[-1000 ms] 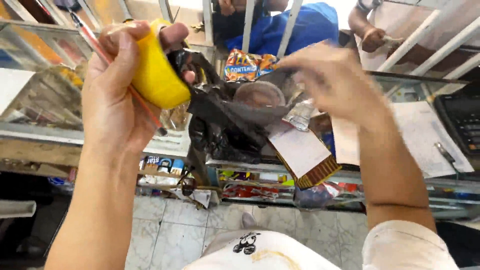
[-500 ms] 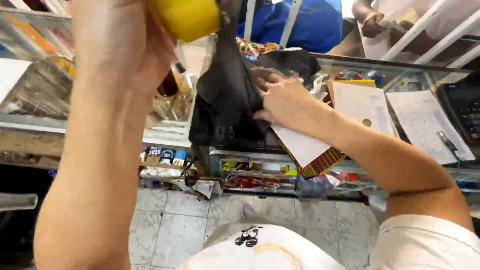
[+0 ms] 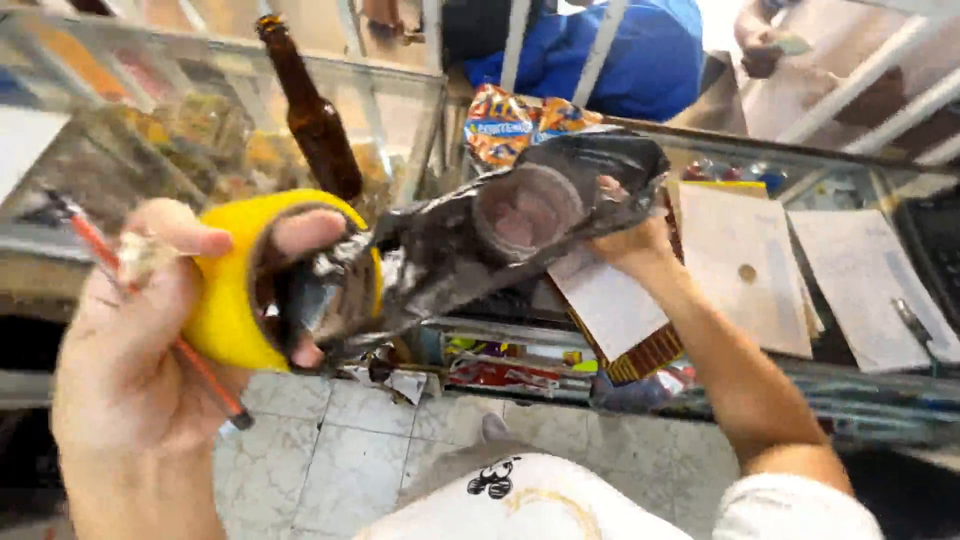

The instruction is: Operating a small grocery store by stocking shelves, handling cash transactions, and using a register

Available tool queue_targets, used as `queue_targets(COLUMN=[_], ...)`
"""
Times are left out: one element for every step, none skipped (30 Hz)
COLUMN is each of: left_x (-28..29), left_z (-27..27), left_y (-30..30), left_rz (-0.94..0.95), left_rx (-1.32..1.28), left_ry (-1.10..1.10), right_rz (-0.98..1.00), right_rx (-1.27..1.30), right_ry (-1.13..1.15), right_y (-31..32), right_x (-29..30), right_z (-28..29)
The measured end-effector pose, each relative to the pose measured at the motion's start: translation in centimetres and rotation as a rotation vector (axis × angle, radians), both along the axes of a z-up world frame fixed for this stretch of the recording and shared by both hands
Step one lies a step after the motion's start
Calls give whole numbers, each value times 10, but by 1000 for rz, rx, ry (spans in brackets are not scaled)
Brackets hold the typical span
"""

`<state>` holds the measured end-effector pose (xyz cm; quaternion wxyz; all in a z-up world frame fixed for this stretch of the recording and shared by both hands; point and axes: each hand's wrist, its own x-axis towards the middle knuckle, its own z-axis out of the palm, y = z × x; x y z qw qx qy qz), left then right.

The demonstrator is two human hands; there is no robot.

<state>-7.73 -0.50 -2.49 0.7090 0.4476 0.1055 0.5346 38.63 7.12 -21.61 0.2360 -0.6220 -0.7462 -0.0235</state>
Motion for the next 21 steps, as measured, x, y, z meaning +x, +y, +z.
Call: queue_targets(left_x=[0, 2, 3, 5, 6, 7, 9, 12, 14, 17, 18, 20, 21, 25, 29, 32, 35, 39, 44, 47, 51], left_z=[-3, -5, -3, -2, -2, -1, -1, 1, 2, 4, 5, 7, 10, 13, 18, 22, 25, 28, 30, 33, 36], left_y=[-9, -14, -16, -18, -17, -16, -15, -11, -9, -6, -3, -1, 4, 6, 8, 11, 13, 16, 19, 16, 15], left_rz=[-20, 8, 9, 9, 27, 20, 10, 25, 9, -7, -4, 25, 52, 53, 157, 260, 270, 285, 297, 304, 262], left_rx=[-52, -56, -71, -86, -86, -77, -67, -65, -36, -5, -14, -15, -8, -9, -1, 7, 10, 9, 5, 6, 16], left_ry=[-29, -35, -40, -46, -50, -51, -56, -64, -52, -41, -39, -35, -30, -28, 20, 68, 65, 74, 83, 80, 76], right_rz=[46, 75, -70, -214, -196, -54, 86, 103, 149, 182, 177, 496, 800, 800, 718, 630, 640, 459, 264, 270, 717], right_rx=[122, 117, 23, -76, -77, 198, 473, 470, 408, 318, 309, 50, -192, -192, -186, -177, -177, -495, -802, -802, -433], right_ry=[9, 5, 108, 208, 203, 344, 483, 480, 990, 1496, 1498, 1303, 1070, 1072, 813, 556, 552, 445, 326, 321, 13], right_y=[2, 2, 3, 4, -6, -17, -29, -36, -49, -61, -59, -56, -52, -54, -52, -52, -48, -44, -41, -30, -20], right_x=[-1, 24, 48, 73, 76, 81, 87, 94, 101, 108, 88, 69, 49, 7, -35, -78, -101, -124, -146, -150, -152], right_z=[-5, 0, 2, 5, 32, 59, 89, 97, 101, 106, 115, 124, 135, 147, 161, 175, 191, 206, 221, 203, 185])
